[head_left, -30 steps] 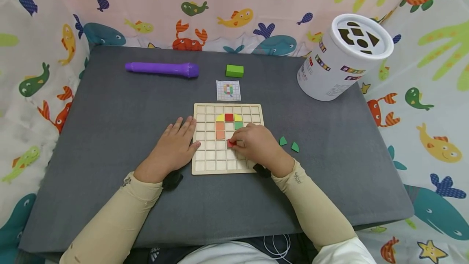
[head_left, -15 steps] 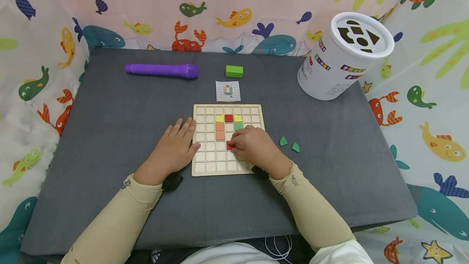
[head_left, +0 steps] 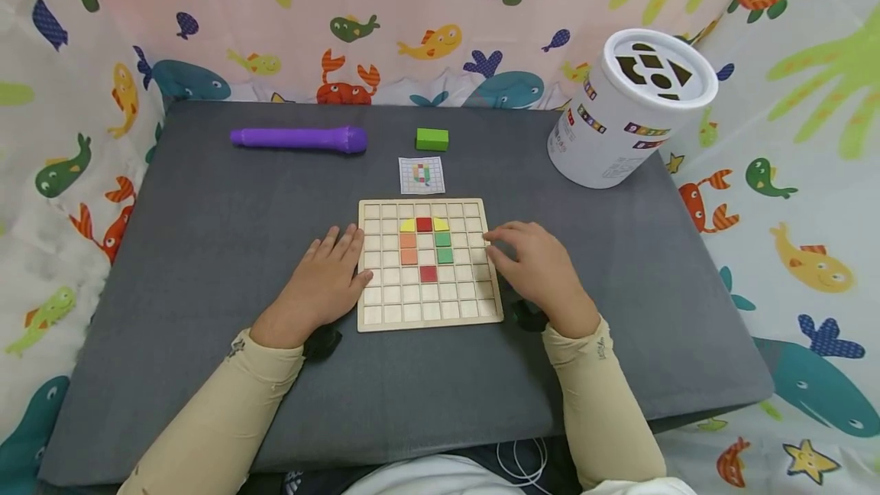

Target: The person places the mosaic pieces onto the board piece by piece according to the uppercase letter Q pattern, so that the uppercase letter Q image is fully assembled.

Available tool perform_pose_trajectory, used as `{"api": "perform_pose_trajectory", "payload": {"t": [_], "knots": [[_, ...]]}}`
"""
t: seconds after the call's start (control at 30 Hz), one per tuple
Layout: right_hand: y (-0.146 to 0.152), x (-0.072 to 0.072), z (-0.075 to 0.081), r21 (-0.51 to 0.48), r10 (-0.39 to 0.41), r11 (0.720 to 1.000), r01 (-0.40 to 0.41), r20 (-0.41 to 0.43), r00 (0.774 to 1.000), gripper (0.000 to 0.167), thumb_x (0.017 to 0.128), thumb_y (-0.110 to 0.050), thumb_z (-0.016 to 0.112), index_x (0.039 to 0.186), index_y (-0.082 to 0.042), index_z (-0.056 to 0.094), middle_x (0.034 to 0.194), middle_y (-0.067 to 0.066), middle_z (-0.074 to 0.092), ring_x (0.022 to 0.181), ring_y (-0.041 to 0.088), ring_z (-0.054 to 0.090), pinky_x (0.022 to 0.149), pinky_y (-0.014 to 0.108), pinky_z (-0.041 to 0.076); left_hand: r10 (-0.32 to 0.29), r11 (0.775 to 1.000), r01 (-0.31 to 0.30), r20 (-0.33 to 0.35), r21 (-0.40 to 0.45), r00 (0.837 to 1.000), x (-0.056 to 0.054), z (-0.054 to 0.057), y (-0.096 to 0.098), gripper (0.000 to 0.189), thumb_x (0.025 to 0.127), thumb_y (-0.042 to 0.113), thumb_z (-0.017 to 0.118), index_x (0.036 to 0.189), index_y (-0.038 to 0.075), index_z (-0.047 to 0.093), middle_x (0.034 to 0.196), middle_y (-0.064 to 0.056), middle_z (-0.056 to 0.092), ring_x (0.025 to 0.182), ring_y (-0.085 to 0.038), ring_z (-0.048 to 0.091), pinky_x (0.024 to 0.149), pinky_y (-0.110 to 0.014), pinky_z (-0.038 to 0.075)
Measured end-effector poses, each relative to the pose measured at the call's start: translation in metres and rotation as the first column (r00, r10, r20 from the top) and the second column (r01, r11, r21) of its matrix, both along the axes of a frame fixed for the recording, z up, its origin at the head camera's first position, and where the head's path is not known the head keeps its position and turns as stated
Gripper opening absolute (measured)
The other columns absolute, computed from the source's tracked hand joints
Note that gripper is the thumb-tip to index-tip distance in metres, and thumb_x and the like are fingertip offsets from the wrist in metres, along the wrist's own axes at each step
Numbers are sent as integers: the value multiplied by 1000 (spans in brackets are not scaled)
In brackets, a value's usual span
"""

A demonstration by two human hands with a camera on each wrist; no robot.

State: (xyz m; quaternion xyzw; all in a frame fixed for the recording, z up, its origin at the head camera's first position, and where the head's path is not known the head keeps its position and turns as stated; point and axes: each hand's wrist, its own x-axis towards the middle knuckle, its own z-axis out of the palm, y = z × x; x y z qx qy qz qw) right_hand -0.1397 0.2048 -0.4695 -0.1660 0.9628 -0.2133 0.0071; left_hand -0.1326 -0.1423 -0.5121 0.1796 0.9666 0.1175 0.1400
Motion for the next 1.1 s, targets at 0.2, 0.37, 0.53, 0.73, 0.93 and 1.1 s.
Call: {"api": "perform_pose_trajectory", "payload": {"t": [0.2,0.37,0.53,0.73,0.93,1.1], "knots": [[40,16,-18,16,-305,952,305,102,947,35,105,-26,67,135,-10,76,139,16,68,114,39,66,85,58,57,13,1000,-13,7,15,1000,1,-3,-3,74,115,38,47,169,-2,17,176,-20,14,161,-44,7,129,-60,10],[48,18,-41,22,-343,939,343,122,931,43,97,-29,76,135,-9,75,138,18,65,123,42,62,90,60,57,12,1000,-13,26,19,1000,0,-5,-4,74,116,39,45,170,-2,14,176,-20,11,162,-43,4,129,-60,8],[51,21,-54,-16,-360,932,362,76,930,45,94,-34,81,132,-9,77,136,18,65,119,42,63,88,59,57,1,1000,-1,21,22,1000,0,-5,-2,74,116,39,45,169,-2,14,176,-20,11,161,-44,5,128,-61,9],[52,22,-56,-37,-345,938,345,8,938,39,92,-37,83,120,-11,82,124,14,71,111,38,65,87,57,56,-2,1000,1,8,27,1000,0,-5,-1,74,116,38,46,169,-2,15,176,-20,12,161,-44,6,128,-61,9],[36,28,-47,-111,-252,963,247,-34,967,35,92,-35,83,116,-10,82,120,11,73,105,34,66,85,56,56,0,1000,0,7,29,1000,1,-7,-1,74,115,38,47,169,-2,16,175,-20,13,161,-45,7,128,-62,10],[-7,25,-30,-60,-42,998,35,-105,994,30,90,-31,82,112,-11,83,112,7,76,100,31,68,79,50,58,1,1000,-1,9,22,1000,0,-8,-1,74,115,39,47,169,-2,16,176,-20,13,161,-45,6,128,-61,9]]}}
